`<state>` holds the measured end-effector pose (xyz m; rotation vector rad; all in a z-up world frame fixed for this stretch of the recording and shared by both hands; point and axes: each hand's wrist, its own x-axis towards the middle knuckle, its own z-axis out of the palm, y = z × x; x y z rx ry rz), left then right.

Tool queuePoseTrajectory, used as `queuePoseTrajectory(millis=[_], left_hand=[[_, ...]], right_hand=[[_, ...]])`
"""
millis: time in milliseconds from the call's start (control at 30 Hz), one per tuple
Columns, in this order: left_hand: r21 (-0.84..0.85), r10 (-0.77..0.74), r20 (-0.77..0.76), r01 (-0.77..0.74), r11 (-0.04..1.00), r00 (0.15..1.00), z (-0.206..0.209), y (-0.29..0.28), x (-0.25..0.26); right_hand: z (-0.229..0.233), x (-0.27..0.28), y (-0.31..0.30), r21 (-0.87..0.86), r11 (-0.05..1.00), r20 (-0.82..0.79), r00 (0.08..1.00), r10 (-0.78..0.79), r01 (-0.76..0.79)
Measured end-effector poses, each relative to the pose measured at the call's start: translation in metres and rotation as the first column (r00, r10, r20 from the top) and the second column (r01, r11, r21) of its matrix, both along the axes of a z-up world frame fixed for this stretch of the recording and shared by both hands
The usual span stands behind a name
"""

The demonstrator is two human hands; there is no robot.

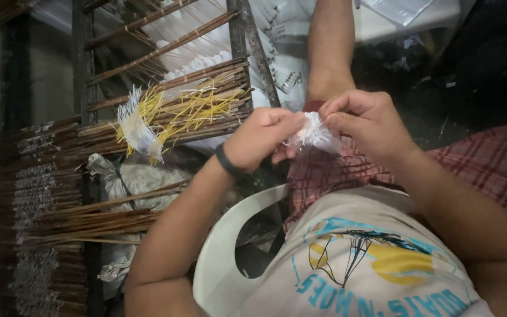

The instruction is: Manually packaging bundles of white candles into clear plastic bags.

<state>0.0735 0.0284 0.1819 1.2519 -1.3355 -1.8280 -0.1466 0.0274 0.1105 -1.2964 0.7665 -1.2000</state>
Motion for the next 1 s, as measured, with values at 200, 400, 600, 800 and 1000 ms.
queuePoseTrajectory(millis=[200, 400, 600, 800, 1000], left_hand=[[-0.154, -0.130, -0.184, 0.102, 0.983, 0.974, -0.047, 0.012, 0.015], [-0.149, -0.236, 0.001, 0.234, 0.961, 0.972, -0.061, -0.009, 0.024], [-0.545, -0.232, 0.217, 0.315, 0.777, 0.948, -0.019, -0.051, 0.015], [-0.292, -0.420, 0.090, 0.427, 0.856, 0.903, -0.031, -0.073, 0.023], [0.052, -0.195, -0.212, 0.210, 0.976, 0.958, -0.085, -0.051, 0.029]], right_hand=[[-0.007, -0.009, -0.007, -0.011, 1.000, 0.082, 0.996, 0.018, -0.017], [0.003, -0.009, -0.001, 0.043, 0.999, 0.071, 0.997, 0.020, -0.024], [0.014, 0.000, 0.003, 0.136, 0.990, 0.029, 0.999, -0.025, 0.021], [0.017, -0.001, 0.005, 0.168, 0.985, 0.034, 0.998, -0.056, 0.050], [0.008, -0.004, 0.002, 0.180, 0.982, -0.010, 0.999, -0.049, 0.050]])
